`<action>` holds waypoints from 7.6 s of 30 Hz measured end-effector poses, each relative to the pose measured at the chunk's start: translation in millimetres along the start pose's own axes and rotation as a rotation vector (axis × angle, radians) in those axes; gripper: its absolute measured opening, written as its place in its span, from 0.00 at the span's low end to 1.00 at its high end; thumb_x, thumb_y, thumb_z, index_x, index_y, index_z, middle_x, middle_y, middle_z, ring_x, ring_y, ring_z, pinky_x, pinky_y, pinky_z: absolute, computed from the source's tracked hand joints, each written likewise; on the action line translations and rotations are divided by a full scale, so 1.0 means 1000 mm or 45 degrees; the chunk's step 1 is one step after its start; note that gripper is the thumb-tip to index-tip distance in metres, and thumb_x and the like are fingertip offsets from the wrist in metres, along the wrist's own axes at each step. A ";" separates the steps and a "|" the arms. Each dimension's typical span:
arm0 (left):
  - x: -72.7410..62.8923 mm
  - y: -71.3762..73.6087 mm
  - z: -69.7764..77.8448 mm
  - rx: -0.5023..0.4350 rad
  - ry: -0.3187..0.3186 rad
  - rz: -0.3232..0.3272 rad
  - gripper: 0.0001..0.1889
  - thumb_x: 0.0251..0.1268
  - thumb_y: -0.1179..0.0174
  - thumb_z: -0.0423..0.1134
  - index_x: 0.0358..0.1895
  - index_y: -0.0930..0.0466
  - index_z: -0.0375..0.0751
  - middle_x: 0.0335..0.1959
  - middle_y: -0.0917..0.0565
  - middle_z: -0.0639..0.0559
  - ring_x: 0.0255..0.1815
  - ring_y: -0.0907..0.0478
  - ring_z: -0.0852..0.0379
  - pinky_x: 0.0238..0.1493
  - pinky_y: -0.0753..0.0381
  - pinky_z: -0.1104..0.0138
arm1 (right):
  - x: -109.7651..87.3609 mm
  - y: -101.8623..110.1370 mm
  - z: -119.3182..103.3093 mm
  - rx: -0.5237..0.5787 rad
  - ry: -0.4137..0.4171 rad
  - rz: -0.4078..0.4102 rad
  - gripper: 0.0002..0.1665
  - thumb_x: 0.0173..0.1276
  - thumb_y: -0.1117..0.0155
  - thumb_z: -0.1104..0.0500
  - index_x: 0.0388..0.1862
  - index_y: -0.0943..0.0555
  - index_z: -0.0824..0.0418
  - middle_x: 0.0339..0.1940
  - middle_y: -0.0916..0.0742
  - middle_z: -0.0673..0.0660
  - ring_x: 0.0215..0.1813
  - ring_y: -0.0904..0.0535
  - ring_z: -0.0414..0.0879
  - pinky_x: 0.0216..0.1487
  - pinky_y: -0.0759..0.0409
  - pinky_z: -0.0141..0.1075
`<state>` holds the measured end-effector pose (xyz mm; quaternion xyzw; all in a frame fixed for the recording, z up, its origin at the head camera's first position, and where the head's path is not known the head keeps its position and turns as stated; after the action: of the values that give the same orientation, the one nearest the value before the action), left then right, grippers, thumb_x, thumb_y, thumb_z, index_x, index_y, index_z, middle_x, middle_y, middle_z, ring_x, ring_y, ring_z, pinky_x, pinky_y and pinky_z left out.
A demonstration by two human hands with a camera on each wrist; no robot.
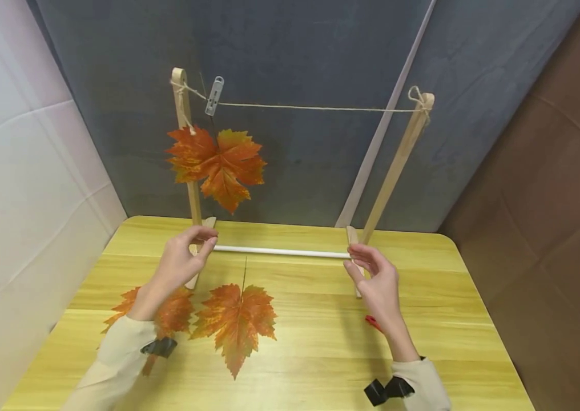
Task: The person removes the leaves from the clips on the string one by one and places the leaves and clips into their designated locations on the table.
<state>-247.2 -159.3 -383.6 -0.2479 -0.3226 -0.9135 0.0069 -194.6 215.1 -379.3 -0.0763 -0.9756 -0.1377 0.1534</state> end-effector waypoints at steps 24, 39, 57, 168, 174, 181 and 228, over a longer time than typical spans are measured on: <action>0.034 0.046 0.031 -0.055 -0.223 0.252 0.07 0.69 0.37 0.29 0.47 0.16 0.31 0.43 0.12 0.40 0.44 0.15 0.44 0.48 0.18 0.58 | 0.056 -0.054 -0.096 0.078 0.288 -0.151 0.24 0.66 0.31 0.69 0.61 0.21 0.69 0.59 0.15 0.65 0.57 0.17 0.36 0.63 0.21 0.36; 0.056 0.079 0.053 -0.073 -0.311 0.451 0.08 0.68 0.37 0.30 0.46 0.14 0.32 0.42 0.12 0.42 0.41 0.15 0.46 0.48 0.23 0.73 | 0.088 -0.082 -0.160 0.220 0.446 -0.107 0.22 0.65 0.30 0.70 0.58 0.20 0.71 0.56 0.13 0.66 0.56 0.16 0.45 0.64 0.21 0.43; 0.090 0.095 0.093 -0.004 -0.449 0.468 0.15 0.67 0.37 0.31 0.56 0.15 0.35 0.56 0.13 0.44 0.59 0.18 0.45 0.65 0.24 0.54 | 0.110 -0.100 -0.214 0.144 0.561 -0.137 0.22 0.64 0.30 0.69 0.58 0.19 0.71 0.56 0.13 0.66 0.57 0.15 0.49 0.64 0.21 0.38; 0.113 0.041 0.110 0.244 -0.255 0.391 0.10 0.64 0.35 0.41 0.35 0.11 0.37 0.46 0.13 0.44 0.50 0.27 0.40 0.50 0.31 0.50 | 0.155 -0.104 -0.232 0.243 0.757 0.160 0.12 0.70 0.34 0.68 0.51 0.20 0.71 0.46 0.12 0.64 0.48 0.15 0.44 0.60 0.19 0.34; 0.111 0.038 0.105 0.224 -0.230 0.341 0.10 0.64 0.36 0.41 0.36 0.12 0.36 0.45 0.12 0.44 0.51 0.22 0.42 0.54 0.28 0.49 | 0.147 -0.100 -0.223 0.252 0.695 0.154 0.14 0.70 0.36 0.71 0.53 0.20 0.73 0.47 0.14 0.68 0.48 0.16 0.46 0.62 0.20 0.35; 0.108 0.034 0.097 0.179 -0.209 0.270 0.09 0.67 0.38 0.40 0.38 0.13 0.38 0.38 0.12 0.43 0.40 0.20 0.44 0.45 0.23 0.51 | 0.135 -0.094 -0.214 0.242 0.702 0.124 0.17 0.70 0.35 0.68 0.57 0.20 0.70 0.47 0.14 0.66 0.48 0.16 0.45 0.63 0.20 0.36; 0.075 -0.034 0.057 -0.134 -0.038 0.041 0.06 0.69 0.35 0.39 0.42 0.14 0.40 0.36 0.11 0.48 0.31 0.19 0.54 0.36 0.18 0.64 | 0.060 -0.055 -0.108 0.161 0.359 -0.097 0.21 0.62 0.34 0.77 0.55 0.22 0.76 0.51 0.13 0.71 0.46 0.14 0.35 0.54 0.16 0.30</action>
<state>-293.6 -87.3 -331.4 -0.2668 -0.2701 -0.9251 0.0039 -231.8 137.3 -275.0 -0.0094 -0.9533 -0.0911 0.2878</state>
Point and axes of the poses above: each hand's wrist, its own x-axis towards the middle knuckle, its own y-axis out of the back of the hand, z = x × y, the point moved 7 cm from there along x, towards the middle knuckle
